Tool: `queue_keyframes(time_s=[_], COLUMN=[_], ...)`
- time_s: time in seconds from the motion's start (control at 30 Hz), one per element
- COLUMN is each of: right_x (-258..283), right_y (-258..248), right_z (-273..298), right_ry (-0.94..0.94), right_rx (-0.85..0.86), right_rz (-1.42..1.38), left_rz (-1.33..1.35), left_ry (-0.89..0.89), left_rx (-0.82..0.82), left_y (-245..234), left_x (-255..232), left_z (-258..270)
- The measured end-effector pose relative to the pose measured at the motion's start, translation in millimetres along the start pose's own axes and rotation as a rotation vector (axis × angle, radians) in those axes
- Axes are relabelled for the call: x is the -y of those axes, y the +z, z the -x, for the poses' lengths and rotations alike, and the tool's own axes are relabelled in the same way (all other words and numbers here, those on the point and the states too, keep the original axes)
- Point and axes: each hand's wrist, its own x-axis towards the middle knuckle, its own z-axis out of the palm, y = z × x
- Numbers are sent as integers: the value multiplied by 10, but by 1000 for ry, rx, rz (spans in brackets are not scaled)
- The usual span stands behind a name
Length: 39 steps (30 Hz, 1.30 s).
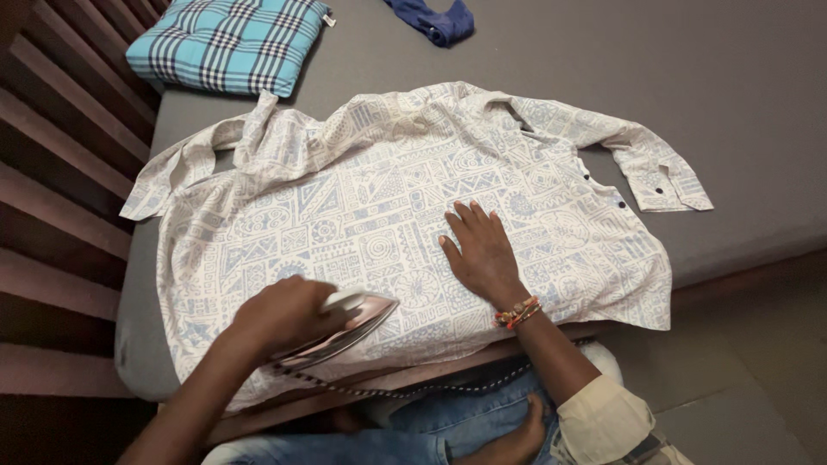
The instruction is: The person irons a white patterned shirt laid out on an ironing board. They use an electric iron to smooth the fabric, moving it back and forth across the shirt's body and sleeves while holding the cloth in place with their other hand.
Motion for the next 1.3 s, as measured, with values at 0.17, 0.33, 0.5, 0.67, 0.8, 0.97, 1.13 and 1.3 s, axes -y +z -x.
queue_keyframes(time_s=[0.17, 0.33, 0.5, 0.67, 0.8, 0.97, 1.13, 1.3], right_x=[12, 51, 62, 55, 48, 45, 40, 16], right_y=[-10, -17, 10, 0, -2, -12, -6, 3], right_z=[-9, -17, -13, -12, 3, 13, 29, 51], right_ry=[4, 50, 75, 85, 98, 98, 77, 50], right_rx=[9, 41, 39, 35, 21, -25, -105, -161], right_rz=[11, 67, 118, 81, 45, 5, -1, 8], left_rz=[29, 168, 291, 368, 357, 440, 639, 682], left_ry=[-86, -191, -154, -63, 20, 79, 265, 193], left_rx=[17, 79, 40, 14, 22, 153, 197, 2], left_y=[107, 234, 334, 321, 164, -6, -67, -84], left_x=[438, 819, 990, 930, 642, 201, -121, -454], left_z=[235, 354, 269, -35, -307, -651, -1036, -1318])
